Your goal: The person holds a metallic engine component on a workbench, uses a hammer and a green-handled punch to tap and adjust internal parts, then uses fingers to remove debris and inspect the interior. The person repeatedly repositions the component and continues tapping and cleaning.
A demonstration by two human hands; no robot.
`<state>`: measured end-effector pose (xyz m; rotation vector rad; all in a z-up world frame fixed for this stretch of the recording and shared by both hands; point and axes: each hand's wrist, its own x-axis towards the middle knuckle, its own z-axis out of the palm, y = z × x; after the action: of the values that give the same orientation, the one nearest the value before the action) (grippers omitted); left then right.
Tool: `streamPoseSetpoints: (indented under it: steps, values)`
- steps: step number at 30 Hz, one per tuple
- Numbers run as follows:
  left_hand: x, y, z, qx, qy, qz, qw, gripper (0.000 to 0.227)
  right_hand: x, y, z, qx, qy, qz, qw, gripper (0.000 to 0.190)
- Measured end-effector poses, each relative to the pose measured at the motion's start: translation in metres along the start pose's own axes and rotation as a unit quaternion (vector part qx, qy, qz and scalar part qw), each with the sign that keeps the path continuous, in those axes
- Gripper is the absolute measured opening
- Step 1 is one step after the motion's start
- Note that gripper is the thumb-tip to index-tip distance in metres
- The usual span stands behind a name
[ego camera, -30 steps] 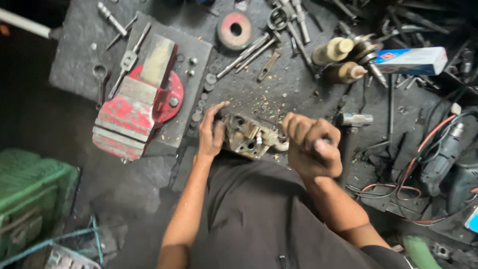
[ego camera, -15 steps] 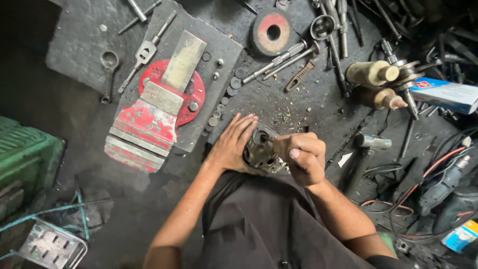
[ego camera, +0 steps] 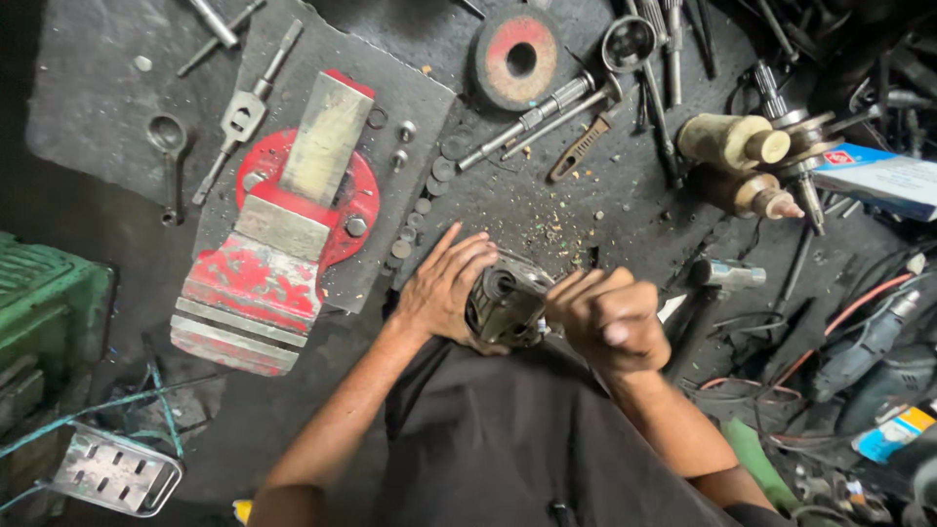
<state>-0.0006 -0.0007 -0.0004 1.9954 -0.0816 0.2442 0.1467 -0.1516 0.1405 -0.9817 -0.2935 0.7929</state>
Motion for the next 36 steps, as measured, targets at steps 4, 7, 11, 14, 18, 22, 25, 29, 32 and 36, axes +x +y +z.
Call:
streamPoseSetpoints:
  steps: [4,7,11,14,18,22,25,29,32,36]
  values:
    - [0.003,0.0,-0.001,0.002,-0.013,-0.008,1.0,0.123,-0.006,0.004,-0.023,0.048,0.001,0.001,0.999,0.042]
    - [0.005,0.003,-0.005,-0.006,-0.006,-0.008,1.0,0.124,-0.005,0.004,-0.032,0.106,0.04,-0.014,0.993,0.042]
    - [0.003,0.003,-0.004,-0.006,0.005,0.006,1.0,0.122,-0.01,-0.01,-0.029,0.325,0.331,0.01,0.886,0.039]
    - [-0.002,0.001,0.001,0.012,0.016,0.005,1.0,0.113,-0.014,-0.02,-0.019,0.03,0.031,-0.091,0.995,0.041]
    - [0.0,-0.003,0.001,0.005,0.007,0.02,1.0,0.107,-0.019,-0.021,-0.002,-0.045,0.033,-0.001,0.998,0.042]
    - [0.001,0.003,-0.002,-0.016,0.004,0.011,1.0,0.112,-0.005,-0.012,0.006,-0.111,-0.011,0.052,0.992,0.038]
    - [0.007,0.002,-0.004,-0.01,-0.014,-0.009,1.0,0.104,0.01,-0.007,0.008,-0.14,-0.028,0.072,0.987,0.039]
    - [0.004,-0.001,0.0,-0.003,-0.029,-0.027,0.999,0.101,0.011,-0.006,0.009,-0.126,-0.042,0.053,0.99,0.043]
    - [0.001,-0.002,0.002,-0.013,-0.026,-0.025,0.999,0.102,0.006,-0.009,0.006,-0.119,-0.037,0.061,0.99,0.044]
    - [0.004,-0.006,0.001,-0.019,-0.03,-0.027,0.999,0.109,0.004,-0.011,-0.003,-0.055,-0.027,0.051,0.997,0.047]
